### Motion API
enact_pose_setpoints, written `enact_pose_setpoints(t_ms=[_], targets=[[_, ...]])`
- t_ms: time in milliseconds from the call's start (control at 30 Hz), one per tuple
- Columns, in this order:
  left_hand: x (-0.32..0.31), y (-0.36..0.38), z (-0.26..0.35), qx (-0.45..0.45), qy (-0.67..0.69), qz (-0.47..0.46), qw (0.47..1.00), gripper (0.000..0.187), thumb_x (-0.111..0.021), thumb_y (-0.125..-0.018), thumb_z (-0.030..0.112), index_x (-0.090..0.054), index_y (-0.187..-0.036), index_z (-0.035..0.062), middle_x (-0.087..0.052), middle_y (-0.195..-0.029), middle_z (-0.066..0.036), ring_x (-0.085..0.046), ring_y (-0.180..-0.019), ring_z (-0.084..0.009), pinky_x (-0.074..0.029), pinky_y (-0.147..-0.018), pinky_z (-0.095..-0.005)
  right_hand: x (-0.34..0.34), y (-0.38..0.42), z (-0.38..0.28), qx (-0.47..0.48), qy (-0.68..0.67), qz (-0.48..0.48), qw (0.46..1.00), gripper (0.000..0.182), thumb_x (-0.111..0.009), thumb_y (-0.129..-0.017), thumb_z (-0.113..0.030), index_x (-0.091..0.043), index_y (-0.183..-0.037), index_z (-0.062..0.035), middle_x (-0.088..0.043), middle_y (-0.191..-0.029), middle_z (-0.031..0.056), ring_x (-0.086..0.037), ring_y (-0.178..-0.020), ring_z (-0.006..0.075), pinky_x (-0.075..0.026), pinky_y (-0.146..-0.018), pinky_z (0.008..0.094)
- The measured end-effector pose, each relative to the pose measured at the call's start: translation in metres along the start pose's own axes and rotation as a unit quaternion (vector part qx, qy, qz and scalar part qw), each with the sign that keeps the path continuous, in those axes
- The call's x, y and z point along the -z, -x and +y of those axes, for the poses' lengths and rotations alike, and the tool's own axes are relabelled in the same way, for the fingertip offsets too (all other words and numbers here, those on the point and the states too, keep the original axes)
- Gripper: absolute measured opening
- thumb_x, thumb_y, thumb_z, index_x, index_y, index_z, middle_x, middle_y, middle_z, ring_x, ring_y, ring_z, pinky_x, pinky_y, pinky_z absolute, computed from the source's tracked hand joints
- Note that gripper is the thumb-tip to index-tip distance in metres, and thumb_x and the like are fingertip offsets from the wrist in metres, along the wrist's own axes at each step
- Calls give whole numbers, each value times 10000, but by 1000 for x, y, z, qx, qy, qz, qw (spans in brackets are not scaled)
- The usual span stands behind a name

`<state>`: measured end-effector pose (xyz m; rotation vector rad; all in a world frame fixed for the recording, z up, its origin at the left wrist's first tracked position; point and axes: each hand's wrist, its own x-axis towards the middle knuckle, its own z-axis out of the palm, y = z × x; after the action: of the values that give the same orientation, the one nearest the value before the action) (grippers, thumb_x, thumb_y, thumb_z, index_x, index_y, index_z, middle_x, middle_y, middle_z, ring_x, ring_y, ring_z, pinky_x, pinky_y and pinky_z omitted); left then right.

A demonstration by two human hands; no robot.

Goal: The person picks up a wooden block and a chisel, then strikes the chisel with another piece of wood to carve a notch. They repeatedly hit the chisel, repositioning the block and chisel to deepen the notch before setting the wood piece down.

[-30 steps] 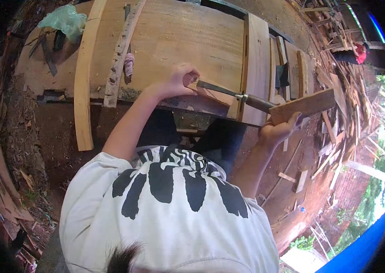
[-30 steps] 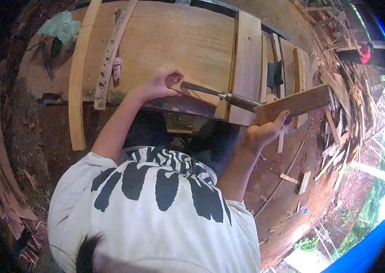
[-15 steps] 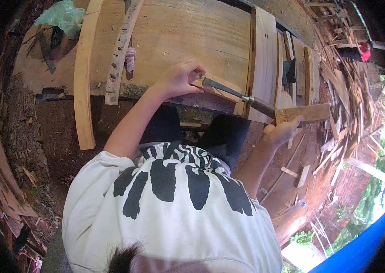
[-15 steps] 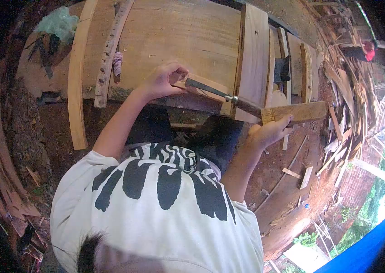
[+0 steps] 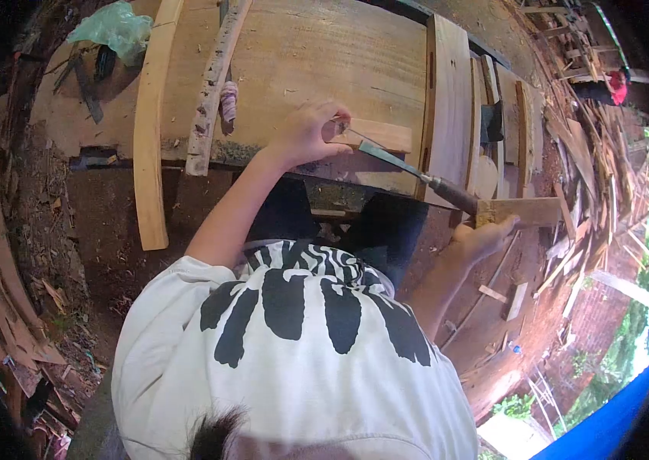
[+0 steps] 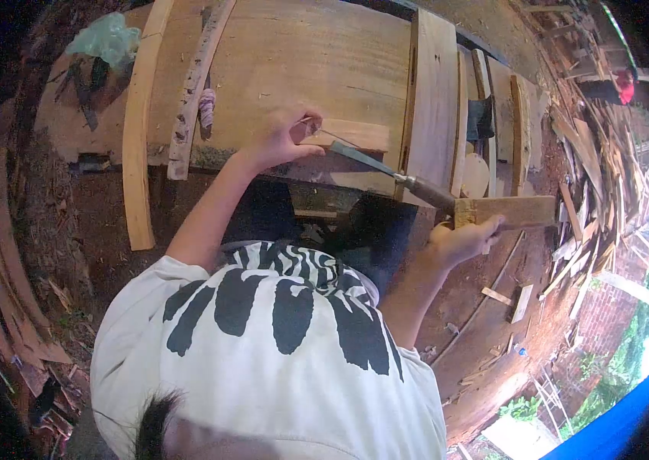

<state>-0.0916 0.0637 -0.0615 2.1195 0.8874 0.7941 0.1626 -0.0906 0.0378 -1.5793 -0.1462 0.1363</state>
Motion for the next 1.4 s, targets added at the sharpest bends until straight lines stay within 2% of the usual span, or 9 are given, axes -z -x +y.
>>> enact_pose_setpoints(t_ms=[167, 233, 300, 467, 567, 767, 900, 1333, 1400], targets=[[2, 0, -3, 25, 69, -21, 997, 554, -839, -619, 298, -584, -1074, 110, -669, -1022, -58, -609, -1028, -249, -420, -915, -379, 7, -8, -3, -21, -125, 13, 992, 618, -456, -959, -407, -259, -1450, -89, -352, -1380, 198, -482, -1215, 343, -491, -941, 486], [4, 1, -1, 28, 102, -34, 994, 554, -838, -621, 299, -584, -1076, 109, -673, -1022, -55, -612, -1029, -244, -413, -922, -378, -1, 1, -14, -20, -124, 11, 992, 628, -457, -958, -408, -249, -1456, -86, -346, -1388, 196, -478, -1221, 332, -486, -953, 469], [7, 1, 3, -11, 33, -44, 998, 554, -839, -620, 293, -584, -1077, 110, -671, -1024, -51, -613, -1025, -245, -413, -923, -379, -9, 10, -23, -19, -124, 11, 992, 639, -458, -957, -408, -240, -1461, -82, -340, -1395, 195, -474, -1227, 321, -480, -965, 453], [9, 1, 6, -2, 25, -45, 999, 562, -841, -614, 291, -584, -1080, 109, -668, -1031, -51, -608, -1031, -252, -415, -924, -374, -18, 18, -27, -14, -123, 29, 992, 654, -476, -952, -405, -236, -1461, -71, -331, -1409, 199, -478, -1225, 308, -468, -997, 410], [7, 1, 4, 7, 30, -45, 999, 566, -839, -612, 296, -585, -1083, 112, -666, -1033, -51, -603, -1036, -259, -413, -926, -377, -16, 10, -23, 18, -152, -20, 988, 646, -487, -952, -398, -244, -1453, -70, -353, -1395, 203, -490, -1210, 315, -481, -984, 418], [6, 2, 3, 2, 32, -39, 999, 553, -832, -613, 311, -585, -1071, 123, -662, -1032, -53, -600, -1025, -266, -408, -929, -381, -31, 26, -43, 30, -121, 25, 992, 584, -471, -967, -377, -286, -1431, -75, -413, -1320, 186, -526, -1170, 297, -522, -930, 414], [7, 1, 4, -12, 28, -36, 999, 538, -833, -611, 316, -587, -1050, 125, -654, -1012, -47, -598, -1008, -265, -403, -931, -383, -33, 28, -47, 38, -115, 16, 993, 627, -514, -948, -366, -263, -1431, -53, -371, -1389, 207, -496, -1193, 337, -489, -969, 427], [4, 1, 3, 9, 67, -41, 997, 547, -845, -606, 288, -595, -1057, 105, -653, -1025, -68, -587, -1019, -279, -404, -931, -390, -45, 13, -45, 63, -129, -82, 986, 609, -574, -934, -289, -282, -1391, -12, -435, -1290, 202, -519, -1119, 321, -531, -863, 436], [6, 1, 5, 9, 48, -44, 998, 539, -859, -620, 235, -594, -1056, 61, -636, -1019, -73, -603, -996, -232, -467, -896, -347, -46, 17, -49, 65, -133, -85, 985, 610, -584, -931, -287, -285, -1384, -11, -439, -1282, 202, -525, -1110, 316, -536, -857, 432]])
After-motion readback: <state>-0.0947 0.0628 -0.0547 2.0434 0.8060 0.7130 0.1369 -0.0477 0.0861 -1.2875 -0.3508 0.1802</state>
